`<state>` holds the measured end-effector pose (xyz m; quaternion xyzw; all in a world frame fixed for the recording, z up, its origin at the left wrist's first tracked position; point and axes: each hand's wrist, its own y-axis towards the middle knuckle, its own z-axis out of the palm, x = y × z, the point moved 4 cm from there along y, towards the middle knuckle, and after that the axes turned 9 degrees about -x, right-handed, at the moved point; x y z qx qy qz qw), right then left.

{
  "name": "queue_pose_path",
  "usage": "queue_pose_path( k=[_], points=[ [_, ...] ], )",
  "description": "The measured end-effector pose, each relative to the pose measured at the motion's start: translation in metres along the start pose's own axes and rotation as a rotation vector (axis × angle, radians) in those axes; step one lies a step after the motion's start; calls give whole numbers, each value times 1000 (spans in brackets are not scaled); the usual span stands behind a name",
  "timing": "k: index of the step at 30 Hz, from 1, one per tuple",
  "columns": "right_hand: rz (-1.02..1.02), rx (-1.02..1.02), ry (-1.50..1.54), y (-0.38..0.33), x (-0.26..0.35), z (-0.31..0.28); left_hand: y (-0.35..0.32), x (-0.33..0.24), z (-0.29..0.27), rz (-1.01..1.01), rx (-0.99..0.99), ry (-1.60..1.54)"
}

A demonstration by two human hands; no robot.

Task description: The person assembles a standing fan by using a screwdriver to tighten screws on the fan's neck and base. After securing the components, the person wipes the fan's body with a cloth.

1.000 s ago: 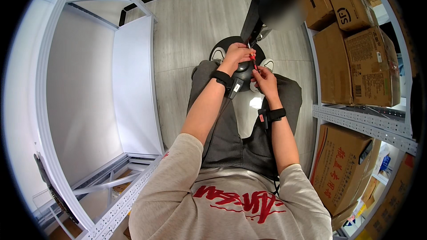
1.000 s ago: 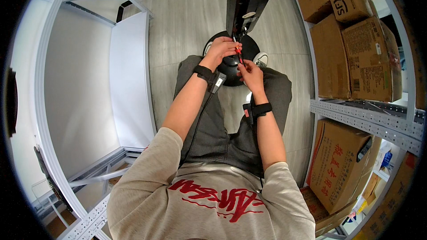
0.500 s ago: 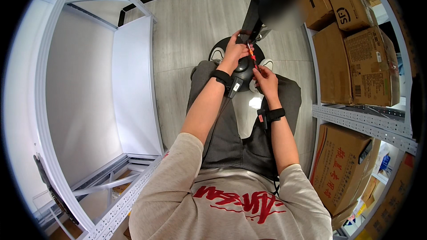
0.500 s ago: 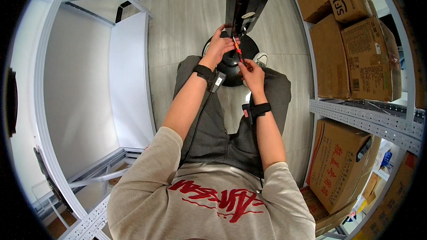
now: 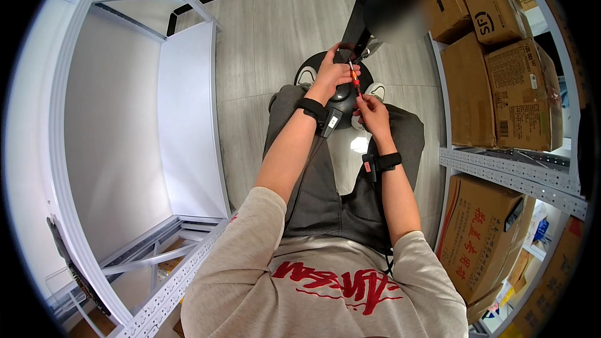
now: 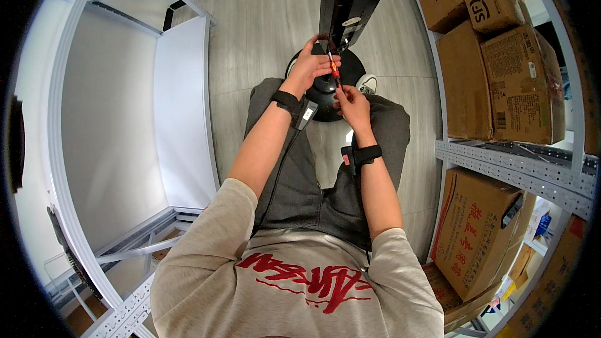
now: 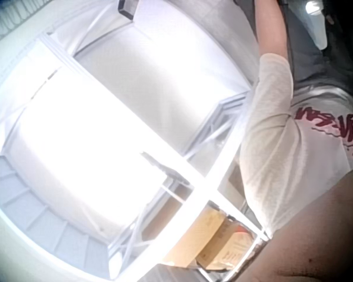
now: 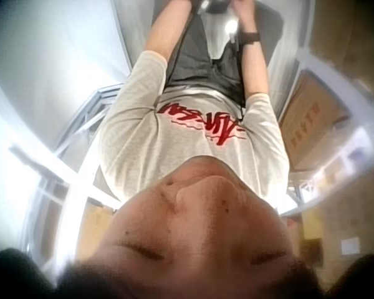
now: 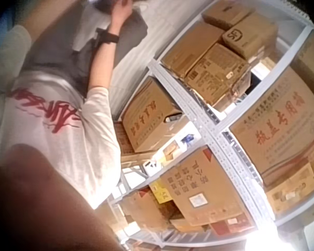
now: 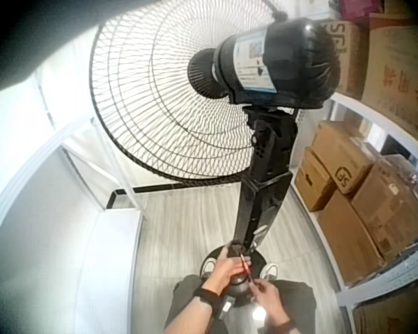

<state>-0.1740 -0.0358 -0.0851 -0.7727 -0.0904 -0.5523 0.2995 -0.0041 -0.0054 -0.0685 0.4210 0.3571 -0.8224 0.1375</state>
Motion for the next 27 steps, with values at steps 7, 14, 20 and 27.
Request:
queue_pose_path(
  k=[7,14,20,27],
  points=[
    [-55,-42,32,3,-5,-2,2,2,2,5,-16,-2],
    [-65,-28,34,3,-4,-2,3,1,0,16,-16,-9],
    [-26,9,32,4,-6,-1,4,1,0,3,-21,-17],
    [-9,37,66,4,-6,-2,5,2,-1,7,-25,-6]
  ],
)
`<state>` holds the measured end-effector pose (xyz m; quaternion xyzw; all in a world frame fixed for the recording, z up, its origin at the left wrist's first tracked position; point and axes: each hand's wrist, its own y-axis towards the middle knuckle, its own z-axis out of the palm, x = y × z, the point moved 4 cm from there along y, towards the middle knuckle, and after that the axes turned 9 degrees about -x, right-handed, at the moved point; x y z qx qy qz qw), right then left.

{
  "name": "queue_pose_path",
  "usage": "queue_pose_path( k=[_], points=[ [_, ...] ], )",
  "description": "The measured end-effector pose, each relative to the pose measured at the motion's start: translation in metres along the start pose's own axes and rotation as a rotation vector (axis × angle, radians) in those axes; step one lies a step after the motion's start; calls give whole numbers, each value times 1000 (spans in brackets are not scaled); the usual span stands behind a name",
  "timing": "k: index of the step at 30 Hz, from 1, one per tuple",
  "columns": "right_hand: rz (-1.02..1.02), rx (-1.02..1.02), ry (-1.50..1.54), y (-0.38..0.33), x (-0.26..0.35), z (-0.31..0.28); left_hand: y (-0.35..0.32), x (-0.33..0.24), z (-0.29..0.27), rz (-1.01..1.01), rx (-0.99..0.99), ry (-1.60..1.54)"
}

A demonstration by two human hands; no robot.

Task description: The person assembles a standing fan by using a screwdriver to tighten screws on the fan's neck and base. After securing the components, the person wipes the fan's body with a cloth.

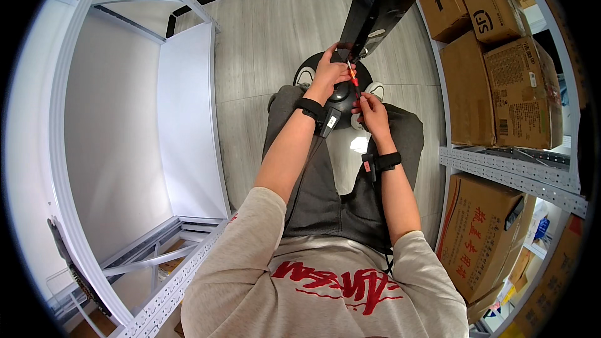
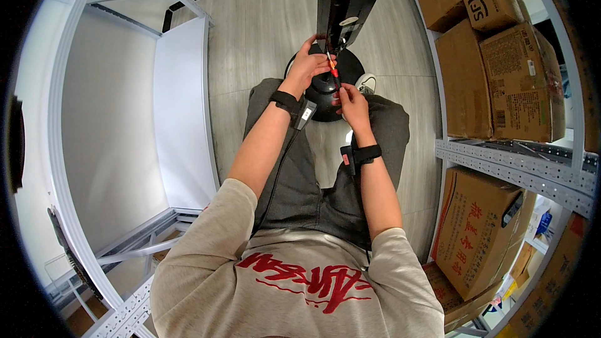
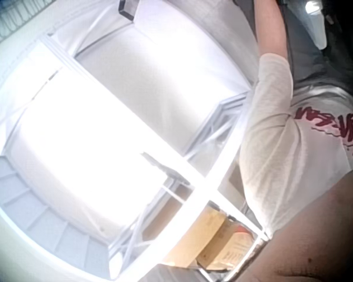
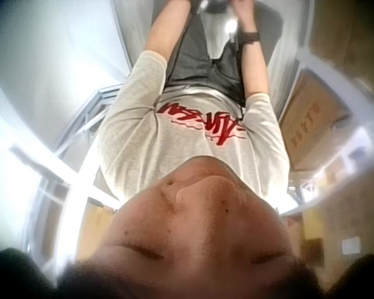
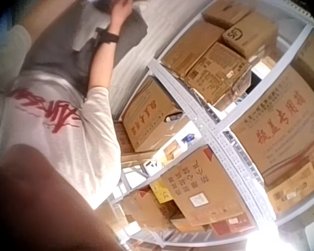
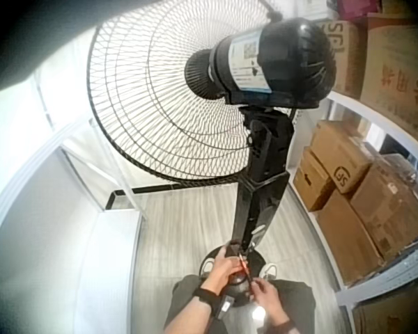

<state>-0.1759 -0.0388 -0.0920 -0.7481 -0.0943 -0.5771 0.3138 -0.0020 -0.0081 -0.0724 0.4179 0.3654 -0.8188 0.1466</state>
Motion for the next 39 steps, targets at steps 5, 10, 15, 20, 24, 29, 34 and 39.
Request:
queue_pose_path(
  k=[5,10,15,20,24,29,34,39],
  points=[
    [-22,-31,3,0,1,-1,2,2,0,5,2,-6],
    [-59,-37,-44,0,2,0,2,2,-2,11,1,-11],
    [-52,-52,-77,2,2,3,2,2,-1,17,2,7],
    [-62,-119,-102,5,8,10,4,4,-2,33,-13,20],
    [-119,-175,-98,20,-6,14,4,5,3,37,-9,-23],
    [-211,-291,-130,23,-7,24,8,8,1,50,-15,-28],
    [-227,-328,-139,17,0,23,17,12,2,189,-83,61],
    [-262,-396,-267,-1,25,17,20,0,6,431,-100,151]
  ],
)
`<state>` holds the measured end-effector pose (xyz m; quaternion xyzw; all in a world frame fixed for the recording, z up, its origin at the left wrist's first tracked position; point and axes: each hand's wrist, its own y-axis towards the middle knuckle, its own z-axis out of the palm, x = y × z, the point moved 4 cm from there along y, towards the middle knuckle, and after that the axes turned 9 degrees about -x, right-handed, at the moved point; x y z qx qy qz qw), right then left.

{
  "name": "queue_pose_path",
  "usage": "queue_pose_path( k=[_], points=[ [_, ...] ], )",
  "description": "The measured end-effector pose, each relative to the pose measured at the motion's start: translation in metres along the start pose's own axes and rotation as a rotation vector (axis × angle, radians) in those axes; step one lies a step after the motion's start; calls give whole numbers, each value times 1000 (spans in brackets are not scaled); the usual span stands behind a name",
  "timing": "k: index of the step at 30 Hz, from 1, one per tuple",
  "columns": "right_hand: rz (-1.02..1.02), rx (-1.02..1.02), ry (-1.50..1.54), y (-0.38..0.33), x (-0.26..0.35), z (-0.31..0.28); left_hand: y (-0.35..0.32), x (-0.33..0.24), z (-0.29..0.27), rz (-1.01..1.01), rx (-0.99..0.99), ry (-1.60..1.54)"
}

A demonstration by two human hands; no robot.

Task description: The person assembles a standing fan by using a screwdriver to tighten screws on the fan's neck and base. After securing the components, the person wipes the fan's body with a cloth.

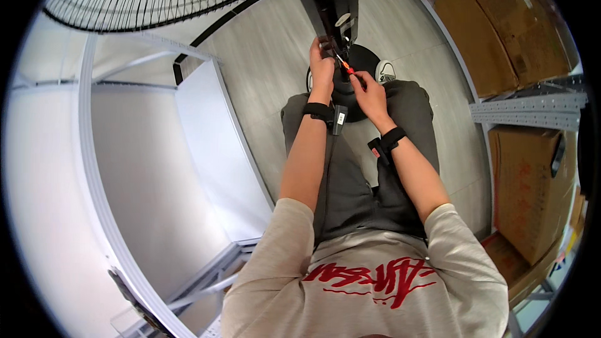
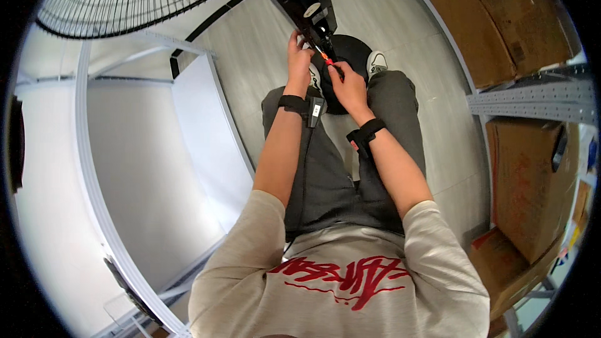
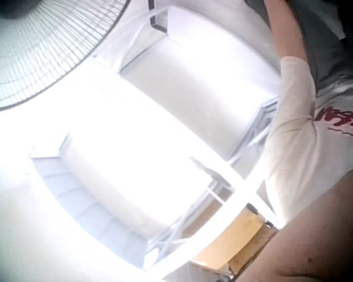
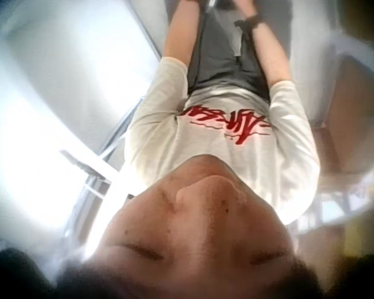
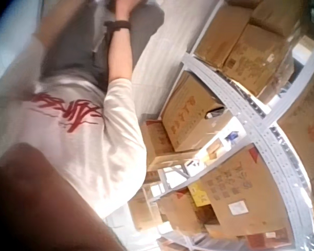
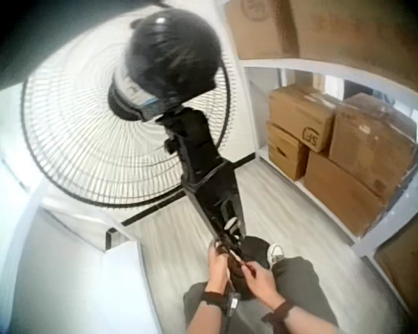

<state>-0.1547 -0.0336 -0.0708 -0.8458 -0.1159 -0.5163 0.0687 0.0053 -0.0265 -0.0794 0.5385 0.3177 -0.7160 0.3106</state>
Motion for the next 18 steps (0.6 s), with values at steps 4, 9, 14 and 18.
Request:
queue_pose_path(
  k=[4,9,14,18],
  points=[
    [-57,-71,-53,-5,8,-3,1,-4,6,-74,11,-43],
    [-125,-137,-31,-6,3,-3,7,-2,3,-63,-1,11],
    [-119,-128,-31,-7,7,-5,8,-1,1,-84,-13,27],
    [-63,-105,1,-8,5,-3,7,-3,1,-80,-21,52]
  ],
)
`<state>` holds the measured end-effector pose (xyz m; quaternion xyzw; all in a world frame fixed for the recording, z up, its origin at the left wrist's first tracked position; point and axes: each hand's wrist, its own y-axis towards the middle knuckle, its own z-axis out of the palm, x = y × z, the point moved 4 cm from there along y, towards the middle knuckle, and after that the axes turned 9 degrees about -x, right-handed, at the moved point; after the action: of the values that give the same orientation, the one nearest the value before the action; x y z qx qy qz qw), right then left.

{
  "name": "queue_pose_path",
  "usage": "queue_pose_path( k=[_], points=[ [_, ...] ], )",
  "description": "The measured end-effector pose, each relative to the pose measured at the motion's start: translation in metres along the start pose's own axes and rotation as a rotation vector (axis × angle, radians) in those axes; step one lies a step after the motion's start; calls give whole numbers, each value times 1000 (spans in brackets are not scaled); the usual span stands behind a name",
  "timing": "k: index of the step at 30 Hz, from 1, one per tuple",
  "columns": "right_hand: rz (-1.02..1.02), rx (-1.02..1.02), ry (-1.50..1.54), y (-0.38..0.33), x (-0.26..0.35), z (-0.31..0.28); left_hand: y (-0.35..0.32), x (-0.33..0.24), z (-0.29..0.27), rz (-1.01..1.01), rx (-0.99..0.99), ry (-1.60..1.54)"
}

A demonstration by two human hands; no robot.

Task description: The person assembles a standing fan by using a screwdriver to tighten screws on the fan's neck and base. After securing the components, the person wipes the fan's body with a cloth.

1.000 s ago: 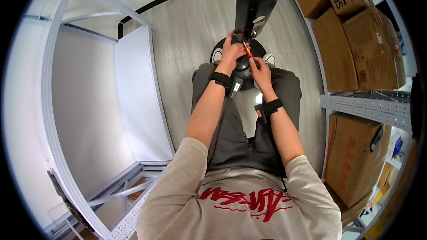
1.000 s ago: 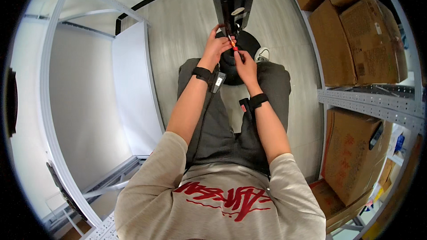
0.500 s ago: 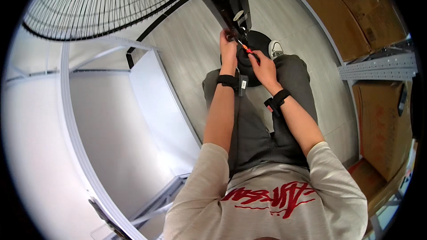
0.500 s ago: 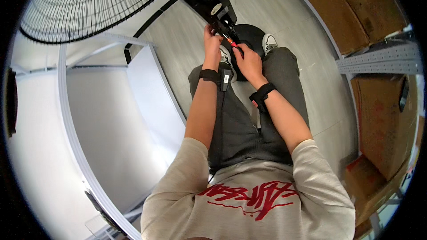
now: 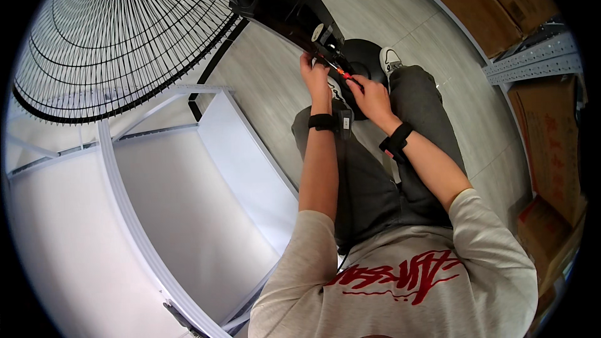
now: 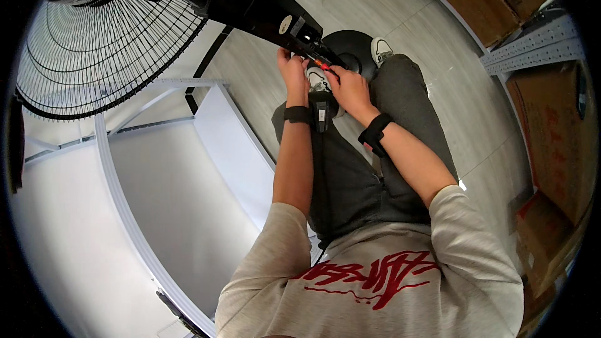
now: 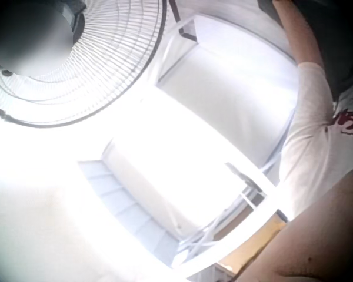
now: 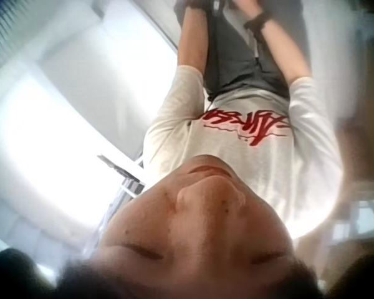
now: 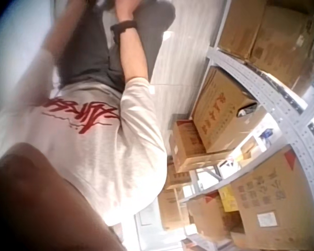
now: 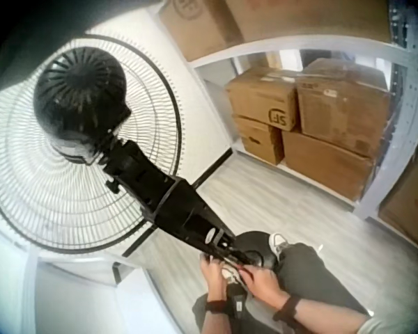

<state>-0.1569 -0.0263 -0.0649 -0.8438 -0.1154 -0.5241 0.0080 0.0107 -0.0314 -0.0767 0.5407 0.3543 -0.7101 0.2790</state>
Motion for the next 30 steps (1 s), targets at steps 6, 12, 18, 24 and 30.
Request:
queue_pose_path(
  k=[6,12,18,24,30],
  points=[
    [19,-17,35,-1,-1,0,-2,-1,1,-1,15,-16],
    [58,-8,94,-1,1,0,-3,-2,4,0,7,-41],
    [-103,-48,-34,2,6,-5,-3,0,1,1,-11,1],
    [26,-14,120,3,-11,5,-6,-1,6,-9,-6,-69],
    [287,113,341,2,-24,16,-5,-2,4,-20,5,-39]
  ],
)
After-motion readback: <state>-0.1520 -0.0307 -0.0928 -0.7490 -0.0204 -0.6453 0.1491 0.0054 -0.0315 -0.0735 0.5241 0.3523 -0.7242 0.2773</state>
